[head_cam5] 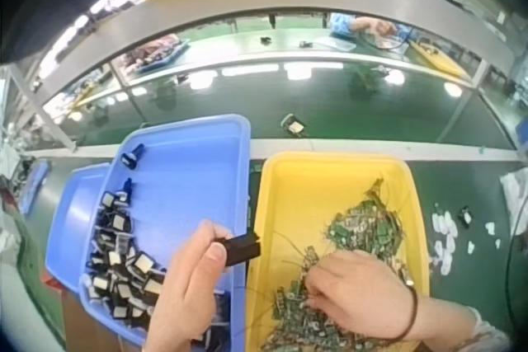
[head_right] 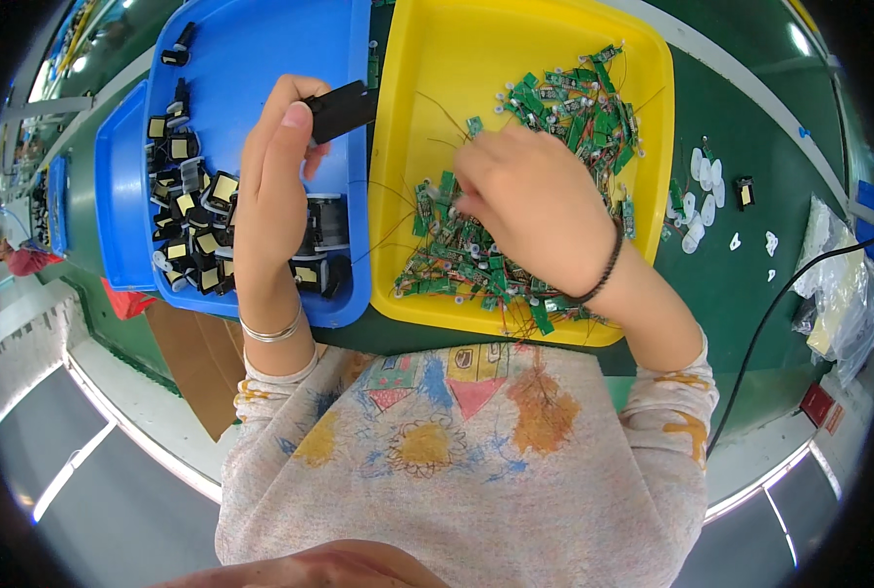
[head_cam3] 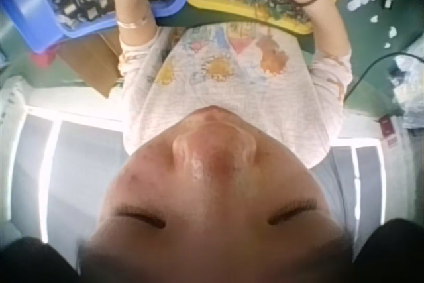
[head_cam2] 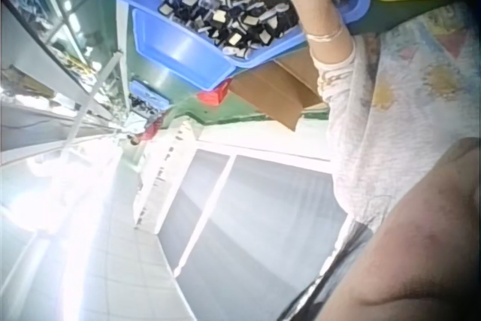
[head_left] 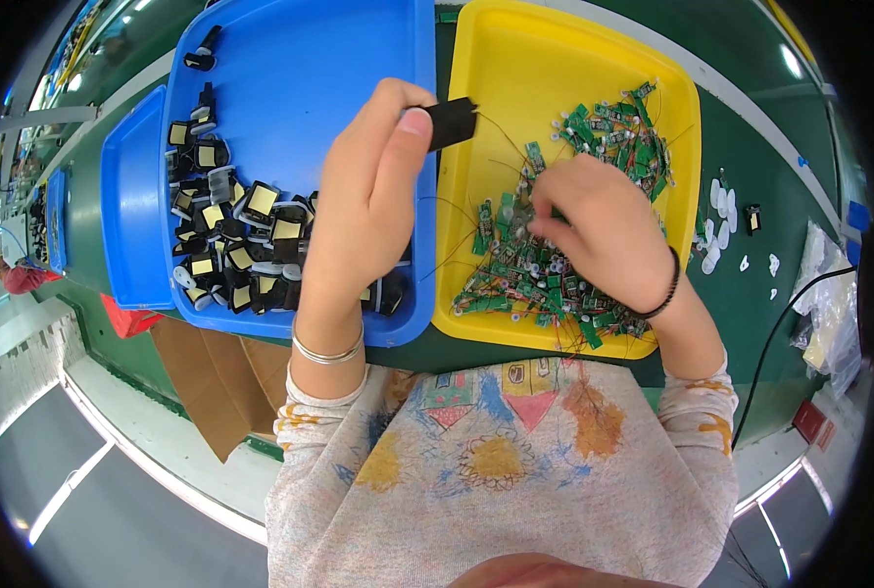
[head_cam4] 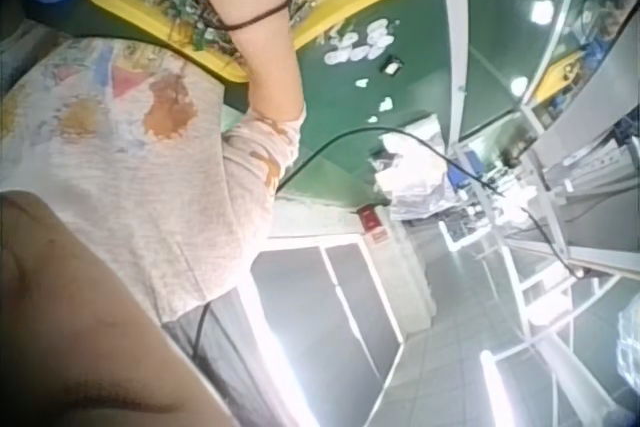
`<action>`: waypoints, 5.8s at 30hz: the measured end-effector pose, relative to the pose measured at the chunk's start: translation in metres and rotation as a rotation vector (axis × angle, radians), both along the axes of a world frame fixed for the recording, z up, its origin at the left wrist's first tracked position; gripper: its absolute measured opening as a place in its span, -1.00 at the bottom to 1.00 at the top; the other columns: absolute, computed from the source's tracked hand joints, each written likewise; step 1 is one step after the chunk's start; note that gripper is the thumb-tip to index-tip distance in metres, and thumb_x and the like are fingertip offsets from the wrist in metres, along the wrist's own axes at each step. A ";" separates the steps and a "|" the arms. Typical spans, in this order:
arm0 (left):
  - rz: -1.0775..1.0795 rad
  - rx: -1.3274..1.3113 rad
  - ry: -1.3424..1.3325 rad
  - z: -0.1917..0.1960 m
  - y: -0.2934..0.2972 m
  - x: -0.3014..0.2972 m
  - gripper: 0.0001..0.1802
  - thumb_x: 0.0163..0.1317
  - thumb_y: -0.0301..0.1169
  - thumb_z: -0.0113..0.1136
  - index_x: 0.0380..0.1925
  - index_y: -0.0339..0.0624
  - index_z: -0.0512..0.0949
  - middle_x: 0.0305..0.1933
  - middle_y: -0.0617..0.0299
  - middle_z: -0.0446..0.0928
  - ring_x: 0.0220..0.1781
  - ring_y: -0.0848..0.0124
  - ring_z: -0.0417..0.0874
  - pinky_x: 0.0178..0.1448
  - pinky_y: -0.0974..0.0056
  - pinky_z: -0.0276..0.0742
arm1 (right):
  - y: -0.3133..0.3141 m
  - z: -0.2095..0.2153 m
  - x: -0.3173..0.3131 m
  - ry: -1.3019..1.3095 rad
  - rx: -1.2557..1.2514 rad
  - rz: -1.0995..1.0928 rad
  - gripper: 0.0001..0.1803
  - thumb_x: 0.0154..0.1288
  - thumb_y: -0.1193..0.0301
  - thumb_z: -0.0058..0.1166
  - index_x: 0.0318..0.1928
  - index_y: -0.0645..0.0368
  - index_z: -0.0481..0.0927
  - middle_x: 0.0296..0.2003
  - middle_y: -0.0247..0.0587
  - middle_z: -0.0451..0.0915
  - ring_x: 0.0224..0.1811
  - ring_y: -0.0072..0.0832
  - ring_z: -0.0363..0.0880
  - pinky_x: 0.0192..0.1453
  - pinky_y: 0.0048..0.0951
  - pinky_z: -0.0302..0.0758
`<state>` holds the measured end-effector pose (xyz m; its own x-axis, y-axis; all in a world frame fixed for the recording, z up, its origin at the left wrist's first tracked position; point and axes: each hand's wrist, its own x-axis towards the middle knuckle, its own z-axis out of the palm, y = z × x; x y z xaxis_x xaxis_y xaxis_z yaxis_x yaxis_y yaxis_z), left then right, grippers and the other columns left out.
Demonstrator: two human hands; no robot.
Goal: The person repeatedly picks small black plastic housings from a blue bin and green circuit boards from a yellow bin. They insert the circuit boards into the housings by hand, aligning the components, and then place the assembled units back into the blue bin. The process is continuous and repetitive throughout the clip.
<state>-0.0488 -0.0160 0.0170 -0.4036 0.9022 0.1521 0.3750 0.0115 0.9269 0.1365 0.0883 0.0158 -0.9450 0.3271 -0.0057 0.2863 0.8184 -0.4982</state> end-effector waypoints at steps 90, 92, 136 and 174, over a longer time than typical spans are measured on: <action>-0.223 0.250 -0.583 -0.007 0.007 0.047 -0.78 0.12 -0.55 0.02 -0.22 -0.27 0.29 -0.08 0.11 0.29 -0.05 0.40 0.32 0.09 0.31 0.22 | -0.013 -0.001 0.000 0.752 -0.904 -0.350 -0.83 0.04 0.61 0.12 -0.29 0.26 0.55 -0.39 -0.29 0.55 -0.47 -0.72 0.48 -0.41 -0.69 0.42; -0.228 0.305 -0.393 -0.007 0.009 0.046 -0.72 0.05 -0.59 0.10 -0.21 -0.27 0.29 -0.03 0.09 0.29 -0.02 0.41 0.33 0.09 0.31 0.23 | -0.011 0.001 0.001 0.729 -1.005 -0.341 -0.84 0.07 0.62 0.09 -0.28 0.29 0.53 -0.40 -0.29 0.53 -0.46 -0.68 0.50 -0.38 -0.69 0.45; -0.221 0.179 -0.128 -0.011 0.012 0.046 -0.59 0.16 -0.47 0.01 0.01 -0.30 0.21 0.03 -0.20 0.38 0.06 0.29 0.44 0.15 0.27 0.28 | -0.013 -0.002 0.001 0.669 -1.052 -0.339 -0.92 0.14 0.52 0.05 -0.39 0.29 0.46 -0.53 -0.31 0.46 -0.56 -0.62 0.49 -0.49 -0.62 0.47; -0.021 0.169 0.228 -0.008 0.011 0.014 -0.41 -0.14 -0.29 0.33 -0.08 -0.33 0.41 -0.11 0.06 0.50 0.04 0.17 0.41 0.19 0.14 0.20 | 0.020 -0.003 -0.026 0.511 -0.103 0.009 -0.89 0.08 0.40 0.07 -0.39 0.16 0.52 -0.49 -0.18 0.50 -0.51 -0.27 0.48 -0.41 -0.38 0.41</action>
<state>-0.0353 -0.0055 0.0092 -0.3229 0.8643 0.3856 0.5723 -0.1462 0.8069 0.1103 0.1085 0.0123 -0.8383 0.3407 0.4257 -0.0216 0.7594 -0.6503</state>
